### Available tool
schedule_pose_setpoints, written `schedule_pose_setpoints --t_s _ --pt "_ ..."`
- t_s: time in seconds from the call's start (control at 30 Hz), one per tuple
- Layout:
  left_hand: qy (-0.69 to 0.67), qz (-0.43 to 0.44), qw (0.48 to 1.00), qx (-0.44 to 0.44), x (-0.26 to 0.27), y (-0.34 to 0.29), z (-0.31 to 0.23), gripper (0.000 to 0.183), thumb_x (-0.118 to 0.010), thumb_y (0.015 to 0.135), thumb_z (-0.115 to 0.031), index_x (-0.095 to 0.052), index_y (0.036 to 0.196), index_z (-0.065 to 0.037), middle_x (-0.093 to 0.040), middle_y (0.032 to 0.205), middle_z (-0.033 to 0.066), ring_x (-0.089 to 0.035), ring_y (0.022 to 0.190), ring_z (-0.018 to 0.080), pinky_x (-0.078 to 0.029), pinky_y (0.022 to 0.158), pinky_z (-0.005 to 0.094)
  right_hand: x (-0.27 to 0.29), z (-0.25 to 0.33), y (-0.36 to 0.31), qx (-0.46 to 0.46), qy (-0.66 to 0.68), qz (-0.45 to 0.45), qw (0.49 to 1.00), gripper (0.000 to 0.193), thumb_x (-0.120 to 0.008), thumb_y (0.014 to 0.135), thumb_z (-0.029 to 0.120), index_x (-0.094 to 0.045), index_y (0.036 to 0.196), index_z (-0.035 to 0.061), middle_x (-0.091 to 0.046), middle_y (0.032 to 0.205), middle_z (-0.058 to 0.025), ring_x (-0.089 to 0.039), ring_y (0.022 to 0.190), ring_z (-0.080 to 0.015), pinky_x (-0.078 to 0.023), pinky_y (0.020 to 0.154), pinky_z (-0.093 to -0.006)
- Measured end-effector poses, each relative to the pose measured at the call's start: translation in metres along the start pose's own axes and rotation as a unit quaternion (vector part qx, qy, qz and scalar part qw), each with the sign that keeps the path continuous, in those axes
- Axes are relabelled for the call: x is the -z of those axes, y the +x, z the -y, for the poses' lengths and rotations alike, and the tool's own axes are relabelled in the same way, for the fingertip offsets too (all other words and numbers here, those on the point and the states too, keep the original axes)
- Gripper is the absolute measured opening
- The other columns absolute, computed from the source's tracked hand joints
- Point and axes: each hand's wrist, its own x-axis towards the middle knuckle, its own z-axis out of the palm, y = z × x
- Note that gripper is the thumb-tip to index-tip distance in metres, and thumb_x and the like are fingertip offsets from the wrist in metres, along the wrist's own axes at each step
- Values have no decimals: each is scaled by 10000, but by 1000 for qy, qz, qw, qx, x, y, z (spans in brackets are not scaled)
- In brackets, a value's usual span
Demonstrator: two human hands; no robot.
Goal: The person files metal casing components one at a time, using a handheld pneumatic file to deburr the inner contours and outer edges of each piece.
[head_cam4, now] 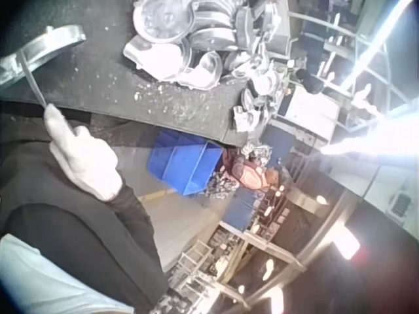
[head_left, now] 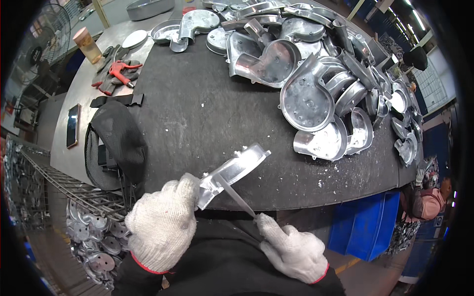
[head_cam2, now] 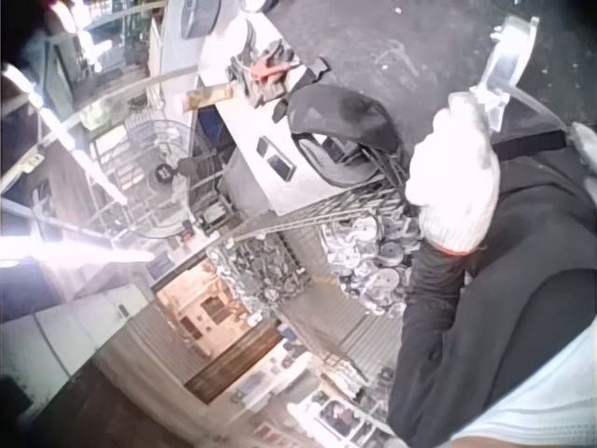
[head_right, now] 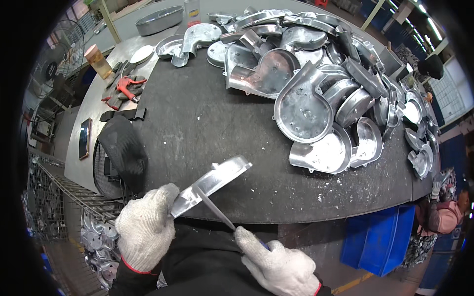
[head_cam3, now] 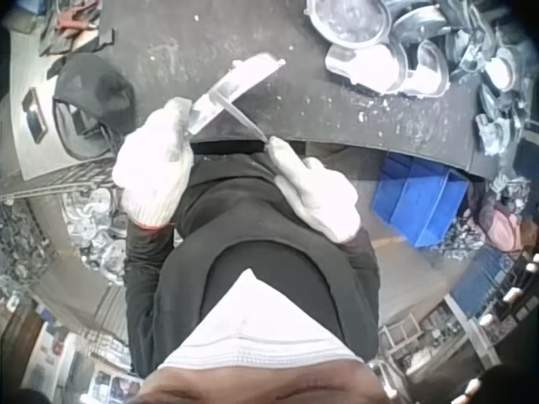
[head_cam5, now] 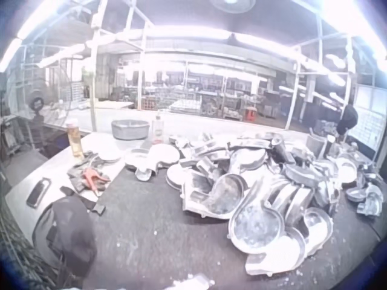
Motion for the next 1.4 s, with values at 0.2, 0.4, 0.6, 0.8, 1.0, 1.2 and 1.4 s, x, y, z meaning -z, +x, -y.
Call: schedule_pose_setpoints --t_s 0.2,0.4,0.6,0.8,1.0,1.2,1.4 --pt "-10 -27 999 -17 -4 -2 -1 459 -711 729 2 -648 1151 -167 -713 955 86 -709 801 364 -564 699 454 -2 8 3 -17 -153 -53 987 594 -757 855 301 -590 1424 276 -663 806 -83 -664 572 -295 -566 526 -431" --pt "-25 -56 998 -15 -7 -5 1 432 -683 750 36 -668 1141 -146 -740 993 98 -724 846 356 -577 731 448 3 -11 1 -28 -56 -17 998 738 -741 898 319 -416 1559 369 -714 902 -118 -711 679 -407 -606 620 -470" --pt "-45 -61 997 -4 -14 -14 6 487 -674 716 77 -681 1164 -114 -745 1061 119 -731 916 353 -585 786 433 24 -20 5 -152 294 225 917 755 -605 995 225 -238 1653 178 -713 1264 -170 -748 981 -309 -577 906 -372" --pt "-44 -67 997 -6 -13 -14 1 507 -659 692 100 -700 1157 -99 -743 1107 140 -731 950 356 -589 828 424 -15 -27 -8 74 162 61 982 730 -643 988 327 -311 1630 226 -724 961 -126 -736 767 -295 -614 735 -389" --pt "-73 -103 992 -6 -16 -14 6 505 -615 698 131 -726 1146 -75 -747 1109 155 -735 978 344 -587 858 412 -18 -16 -6 57 -128 -24 990 673 -743 881 340 -501 1505 415 -609 732 -112 -634 494 -267 -535 443 -406" --pt "-88 -84 993 6 -18 -19 5 530 -621 691 156 -732 1156 -72 -750 1112 153 -742 964 327 -595 840 382 -12 -11 -9 32 -94 49 994 701 -754 873 320 -485 1515 407 -686 885 -119 -634 513 -274 -529 448 -413" --pt "-117 -93 989 9 -27 -22 12 500 -665 719 146 -734 1163 -74 -758 1125 136 -753 967 313 -603 833 376 -7 -20 -6 70 -3 0 998 686 -735 904 267 -480 1539 230 -686 1347 -49 -693 691 -223 -566 519 -360"
